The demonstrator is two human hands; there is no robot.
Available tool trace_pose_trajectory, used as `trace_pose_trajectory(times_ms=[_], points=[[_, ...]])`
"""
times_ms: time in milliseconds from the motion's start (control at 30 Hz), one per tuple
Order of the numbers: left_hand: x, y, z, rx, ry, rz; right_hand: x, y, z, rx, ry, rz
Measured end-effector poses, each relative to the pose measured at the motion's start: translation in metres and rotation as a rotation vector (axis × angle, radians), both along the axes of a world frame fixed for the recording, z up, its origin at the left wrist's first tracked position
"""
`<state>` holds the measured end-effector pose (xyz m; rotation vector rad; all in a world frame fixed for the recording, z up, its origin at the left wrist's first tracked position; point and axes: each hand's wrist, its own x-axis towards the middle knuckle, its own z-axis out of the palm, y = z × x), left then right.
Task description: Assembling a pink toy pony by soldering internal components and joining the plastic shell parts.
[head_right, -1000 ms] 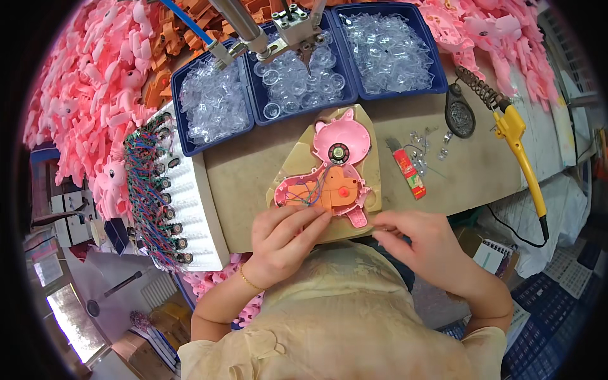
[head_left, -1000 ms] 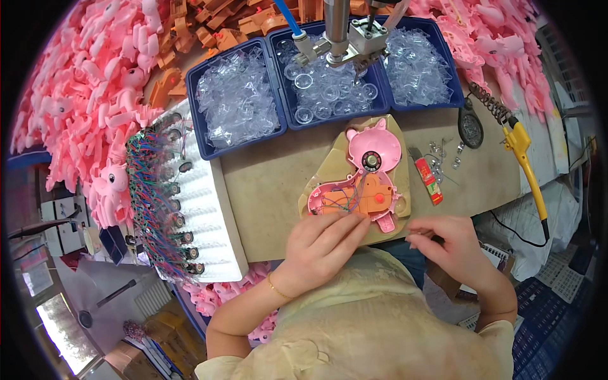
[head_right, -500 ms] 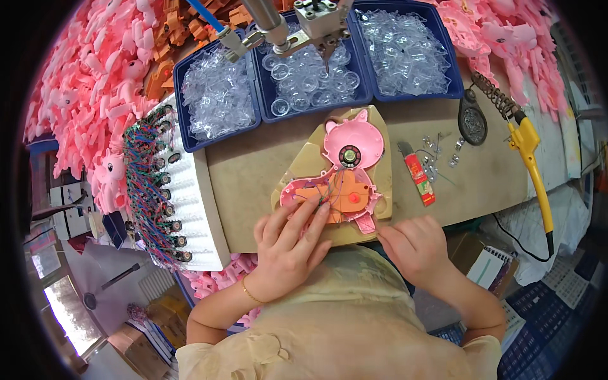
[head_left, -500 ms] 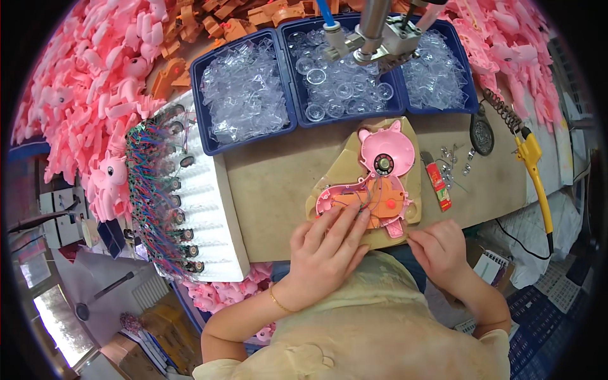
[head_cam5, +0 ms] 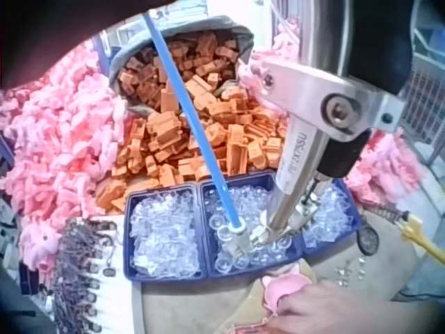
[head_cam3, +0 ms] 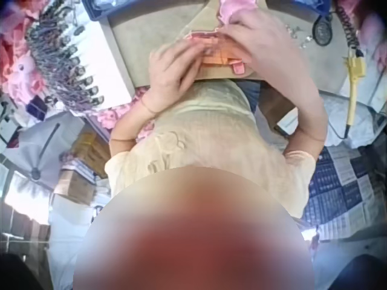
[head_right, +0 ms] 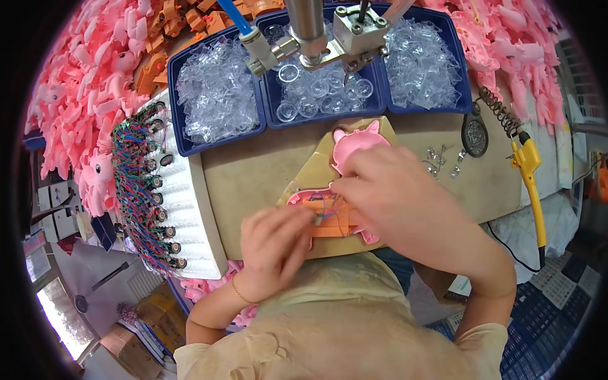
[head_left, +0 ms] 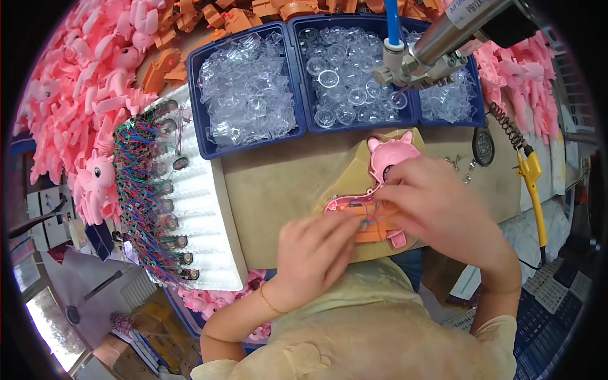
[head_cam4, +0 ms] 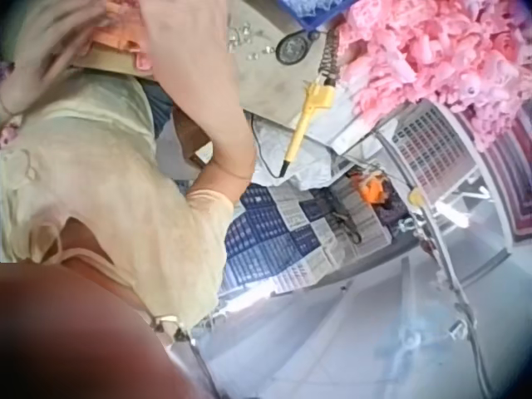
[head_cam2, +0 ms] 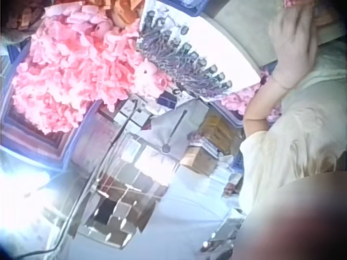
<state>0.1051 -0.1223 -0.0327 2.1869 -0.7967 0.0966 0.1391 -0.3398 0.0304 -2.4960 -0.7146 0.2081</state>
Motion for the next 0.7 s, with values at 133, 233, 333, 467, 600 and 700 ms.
trace_pose_trajectory(times_ms=[133, 233, 333, 467, 600, 700], points=[[0.017, 0.006, 0.015, -0.158, 0.481, 0.229, 0.019, 0.003, -0.016, -0.144, 0.104, 0.259], [0.039, 0.008, 0.029, -0.008, 0.446, 0.073, 0.023, -0.003, -0.029, -0.053, 0.097, 0.329], [0.067, 0.001, 0.026, 0.084, 0.489, -0.096, 0.01, 0.004, -0.033, -0.149, -0.158, 0.285], [0.09, -0.004, 0.013, 0.024, 0.585, -0.412, 0.003, 0.001, -0.049, 0.007, -0.176, 0.097], [0.097, -0.012, 0.007, 0.035, 0.662, -0.431, 0.012, 0.005, -0.044, 0.047, -0.196, 0.078], [0.095, -0.01, 0.002, -0.028, 0.48, -0.409, 0.009, -0.001, -0.047, 0.093, -0.133, 0.042]])
